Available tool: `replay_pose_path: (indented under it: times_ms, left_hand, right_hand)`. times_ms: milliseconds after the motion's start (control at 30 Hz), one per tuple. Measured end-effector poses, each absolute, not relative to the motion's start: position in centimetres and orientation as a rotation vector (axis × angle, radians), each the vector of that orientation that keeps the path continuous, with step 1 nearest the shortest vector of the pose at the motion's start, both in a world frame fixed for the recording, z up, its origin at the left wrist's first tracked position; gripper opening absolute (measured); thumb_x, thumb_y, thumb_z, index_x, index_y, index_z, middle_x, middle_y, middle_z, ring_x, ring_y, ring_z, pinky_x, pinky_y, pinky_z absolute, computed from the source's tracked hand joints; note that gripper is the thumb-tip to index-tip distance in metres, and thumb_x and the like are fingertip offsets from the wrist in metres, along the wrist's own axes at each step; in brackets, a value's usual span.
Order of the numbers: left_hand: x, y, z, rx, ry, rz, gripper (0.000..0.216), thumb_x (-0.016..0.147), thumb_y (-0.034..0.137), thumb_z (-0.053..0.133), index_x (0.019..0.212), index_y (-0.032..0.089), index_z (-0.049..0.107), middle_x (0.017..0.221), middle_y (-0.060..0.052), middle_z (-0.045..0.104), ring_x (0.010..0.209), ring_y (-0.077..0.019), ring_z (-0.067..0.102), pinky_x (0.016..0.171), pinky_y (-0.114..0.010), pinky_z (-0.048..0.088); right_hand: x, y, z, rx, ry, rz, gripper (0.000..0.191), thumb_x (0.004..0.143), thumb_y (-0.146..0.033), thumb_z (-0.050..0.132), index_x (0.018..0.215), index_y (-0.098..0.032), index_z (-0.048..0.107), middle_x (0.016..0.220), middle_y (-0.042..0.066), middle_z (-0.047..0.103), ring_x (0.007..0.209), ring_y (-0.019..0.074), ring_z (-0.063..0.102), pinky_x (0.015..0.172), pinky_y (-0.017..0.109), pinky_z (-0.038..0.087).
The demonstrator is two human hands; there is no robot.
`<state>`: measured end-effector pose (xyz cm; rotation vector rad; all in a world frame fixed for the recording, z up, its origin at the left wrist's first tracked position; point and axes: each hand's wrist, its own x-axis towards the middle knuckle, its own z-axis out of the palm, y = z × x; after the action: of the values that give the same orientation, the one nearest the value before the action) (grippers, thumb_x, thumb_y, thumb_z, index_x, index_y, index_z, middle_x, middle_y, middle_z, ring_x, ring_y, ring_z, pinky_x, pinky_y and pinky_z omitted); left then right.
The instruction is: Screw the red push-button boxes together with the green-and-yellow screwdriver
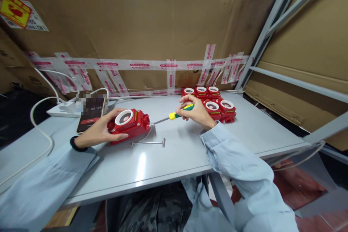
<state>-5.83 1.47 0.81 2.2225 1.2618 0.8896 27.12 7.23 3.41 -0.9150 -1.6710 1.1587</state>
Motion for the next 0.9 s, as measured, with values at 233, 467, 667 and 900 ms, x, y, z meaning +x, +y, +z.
replay_pose_path:
  times_ms: [233,467,667,900]
  left_hand:
    - [-4.8,0.8,0.9,2.235,1.238,0.95,0.065,0.069,0.042,0.076,0.122,0.02,0.047,0.119,-0.008,0.06,0.103,-0.0248,0.062,0.09,-0.034,0.053]
    - [-4.2,0.5,0.6,2.324,1.223,1.063,0.065,0.069,0.039,0.077,0.122,0.02,0.046,0.116,-0.008,0.061,0.099,-0.024,0.063,0.091,-0.036,0.053]
    - [-3.9,0.3,0.6,2.317,1.211,1.117,0.066,0.067,0.038,0.078,0.122,0.02,0.046,0.116,-0.008,0.061,0.1,-0.0237,0.063,0.091,-0.036,0.053]
    - [-4.1,0.5,0.7,2.348,1.22,1.099,0.066,0.068,0.04,0.077,0.122,0.019,0.046,0.118,-0.009,0.06,0.103,-0.0249,0.062,0.095,-0.038,0.051]
  right_hand:
    - [25.8,5.7,2.6,-0.8,-1.627,0.343,0.018,0.077,-0.031,0.071,0.083,-0.02,0.058,0.071,0.0,0.064,0.06,0.0129,0.06,0.055,0.027,0.046]
    - [24.1,4.6,1.6,-0.517,-2.424,-0.63,0.027,0.096,-0.038,0.046,0.092,-0.023,0.068,0.06,-0.002,0.057,0.051,0.0098,0.041,0.051,0.029,0.022]
    - [23.2,4.6,1.5,-0.45,-2.417,-0.795,0.029,0.098,-0.031,0.041,0.089,-0.019,0.067,0.063,-0.001,0.056,0.052,0.0093,0.038,0.053,0.03,0.019]
    - [23.3,4.7,1.0,-0.46,-2.47,-0.791,0.027,0.094,-0.018,0.042,0.076,-0.017,0.061,0.065,0.0,0.057,0.054,0.0096,0.039,0.054,0.03,0.019]
